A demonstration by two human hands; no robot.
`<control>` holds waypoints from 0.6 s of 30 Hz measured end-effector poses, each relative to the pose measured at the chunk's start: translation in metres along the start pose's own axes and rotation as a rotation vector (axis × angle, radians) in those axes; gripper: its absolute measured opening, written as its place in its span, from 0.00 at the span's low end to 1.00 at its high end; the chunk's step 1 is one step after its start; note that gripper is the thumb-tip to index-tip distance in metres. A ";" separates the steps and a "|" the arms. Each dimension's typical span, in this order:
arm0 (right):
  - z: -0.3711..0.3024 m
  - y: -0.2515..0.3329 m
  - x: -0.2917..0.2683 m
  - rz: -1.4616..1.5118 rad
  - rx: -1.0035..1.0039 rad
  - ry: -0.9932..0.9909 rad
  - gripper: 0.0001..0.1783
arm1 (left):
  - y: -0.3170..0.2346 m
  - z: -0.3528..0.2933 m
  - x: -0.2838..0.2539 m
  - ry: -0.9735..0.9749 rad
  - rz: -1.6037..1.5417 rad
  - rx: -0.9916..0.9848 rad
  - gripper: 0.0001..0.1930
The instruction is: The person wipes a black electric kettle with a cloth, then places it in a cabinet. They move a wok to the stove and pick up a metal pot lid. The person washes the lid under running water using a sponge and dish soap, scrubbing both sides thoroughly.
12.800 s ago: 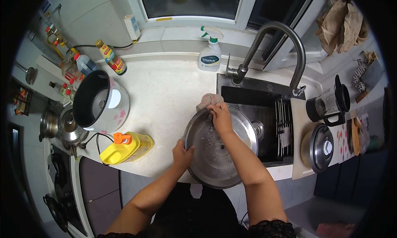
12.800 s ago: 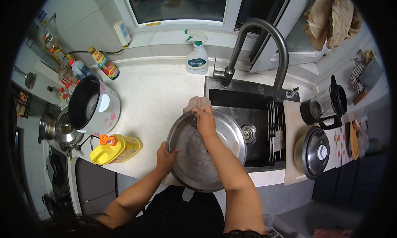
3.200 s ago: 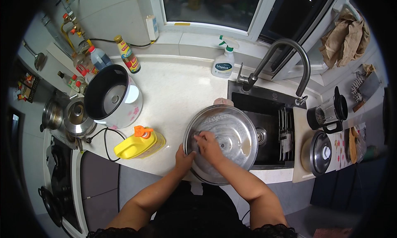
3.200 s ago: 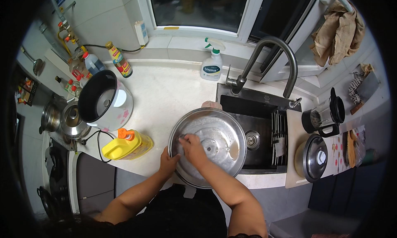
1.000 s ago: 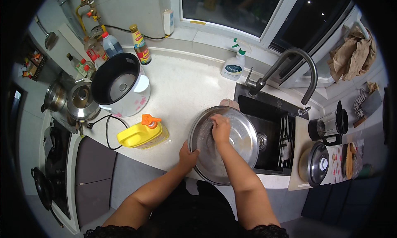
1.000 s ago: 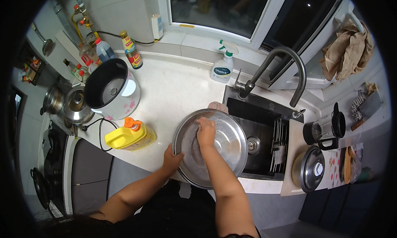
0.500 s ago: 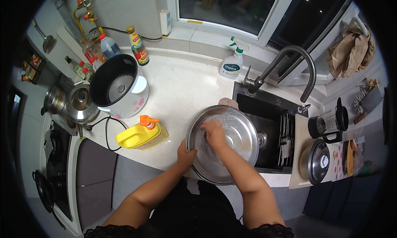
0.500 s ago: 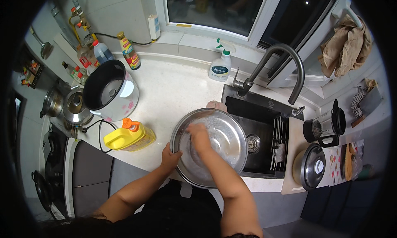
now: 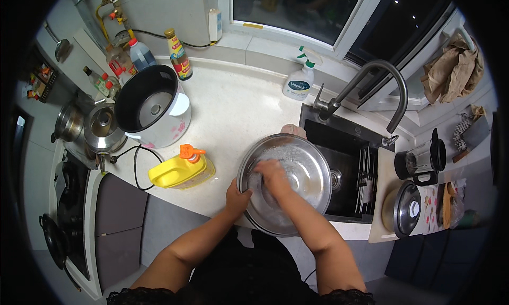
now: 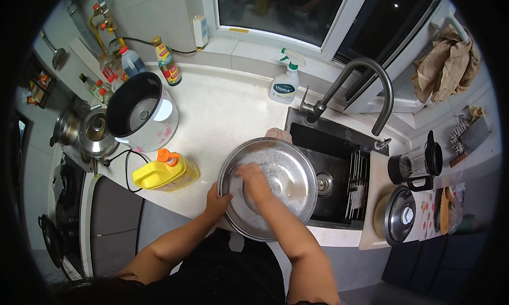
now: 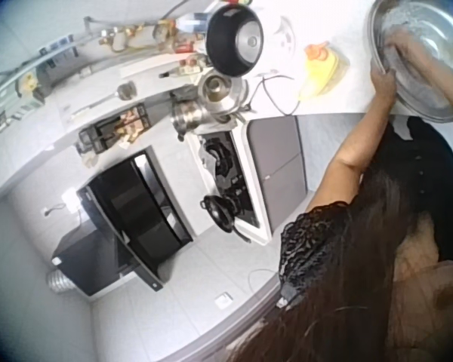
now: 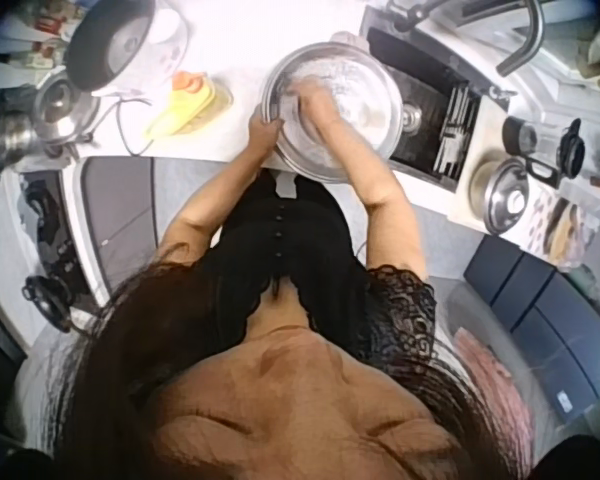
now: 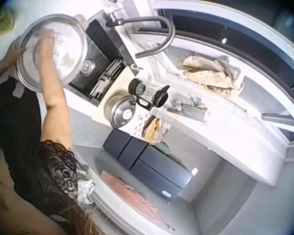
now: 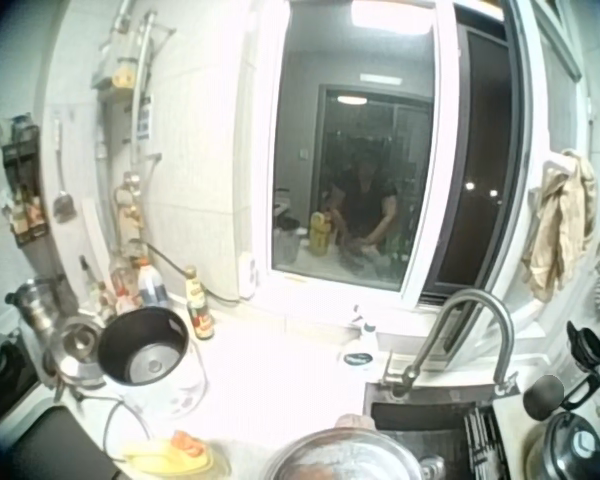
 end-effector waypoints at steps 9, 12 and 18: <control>0.054 0.008 -0.022 -0.068 0.066 -0.137 0.14 | -0.011 -0.003 0.006 0.003 0.034 0.064 0.18; 0.058 0.008 -0.017 -0.200 0.074 -0.026 0.14 | -0.011 -0.002 0.008 -0.005 0.020 0.106 0.18; 0.075 0.005 -0.011 -0.272 -0.087 0.164 0.11 | 0.000 -0.001 0.006 -0.034 0.002 0.107 0.20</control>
Point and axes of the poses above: each hand's wrist, its own z-axis towards the middle knuckle, its own x-axis out of the palm, y = z × x, the point moved 7 cm from there along z, towards the middle knuckle, and after that the axes turned 5 degrees about -z, right-handed, at the moved point
